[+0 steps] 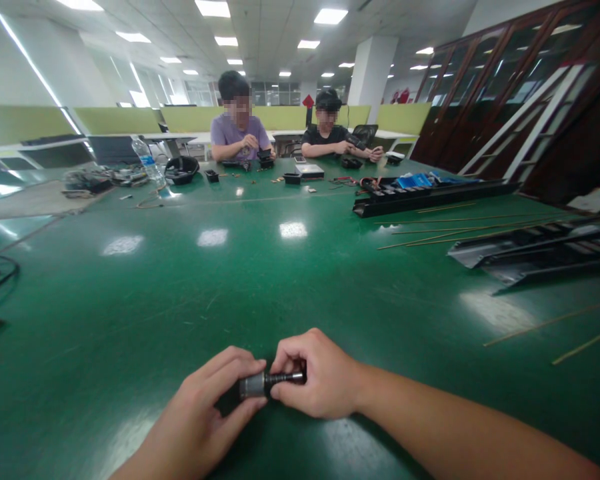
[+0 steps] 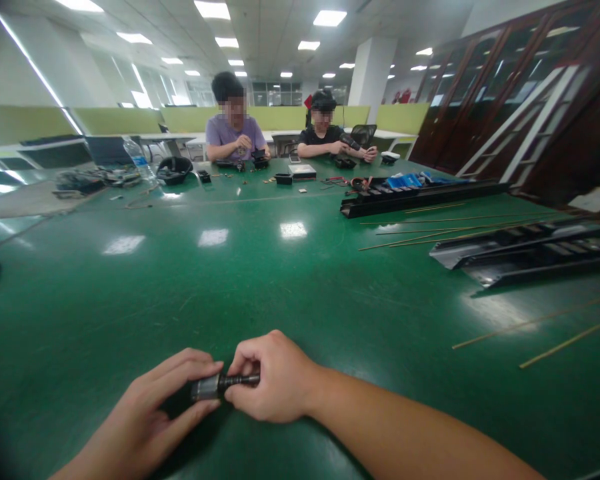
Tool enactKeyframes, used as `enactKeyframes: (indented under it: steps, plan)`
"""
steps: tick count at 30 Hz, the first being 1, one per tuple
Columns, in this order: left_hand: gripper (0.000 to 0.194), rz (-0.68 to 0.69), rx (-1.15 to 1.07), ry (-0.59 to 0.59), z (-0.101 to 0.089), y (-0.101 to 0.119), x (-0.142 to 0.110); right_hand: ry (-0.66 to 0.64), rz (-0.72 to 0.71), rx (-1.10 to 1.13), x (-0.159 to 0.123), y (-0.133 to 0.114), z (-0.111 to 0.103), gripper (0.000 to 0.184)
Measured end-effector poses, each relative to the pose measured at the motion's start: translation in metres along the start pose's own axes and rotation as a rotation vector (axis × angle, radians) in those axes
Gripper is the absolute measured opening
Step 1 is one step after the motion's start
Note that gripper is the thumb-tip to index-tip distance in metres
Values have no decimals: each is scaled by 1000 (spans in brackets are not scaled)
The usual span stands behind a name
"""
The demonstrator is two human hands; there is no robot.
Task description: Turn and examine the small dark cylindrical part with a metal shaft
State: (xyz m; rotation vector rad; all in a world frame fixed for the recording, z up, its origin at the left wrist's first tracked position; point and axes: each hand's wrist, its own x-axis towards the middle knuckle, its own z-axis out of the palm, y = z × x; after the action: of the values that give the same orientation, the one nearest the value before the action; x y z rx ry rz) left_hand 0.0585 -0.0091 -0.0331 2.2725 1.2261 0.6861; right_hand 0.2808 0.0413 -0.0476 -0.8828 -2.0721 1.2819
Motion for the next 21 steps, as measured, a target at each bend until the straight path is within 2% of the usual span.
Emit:
enactKeyframes:
  steps: [15,21]
  plan:
    - [26,25,4,-1,0,-3,0,7,-7,-7,0,-2,-1,8]
    - [25,34,-14,4,0,-2,0,-9,0,-31,0,2,0,14]
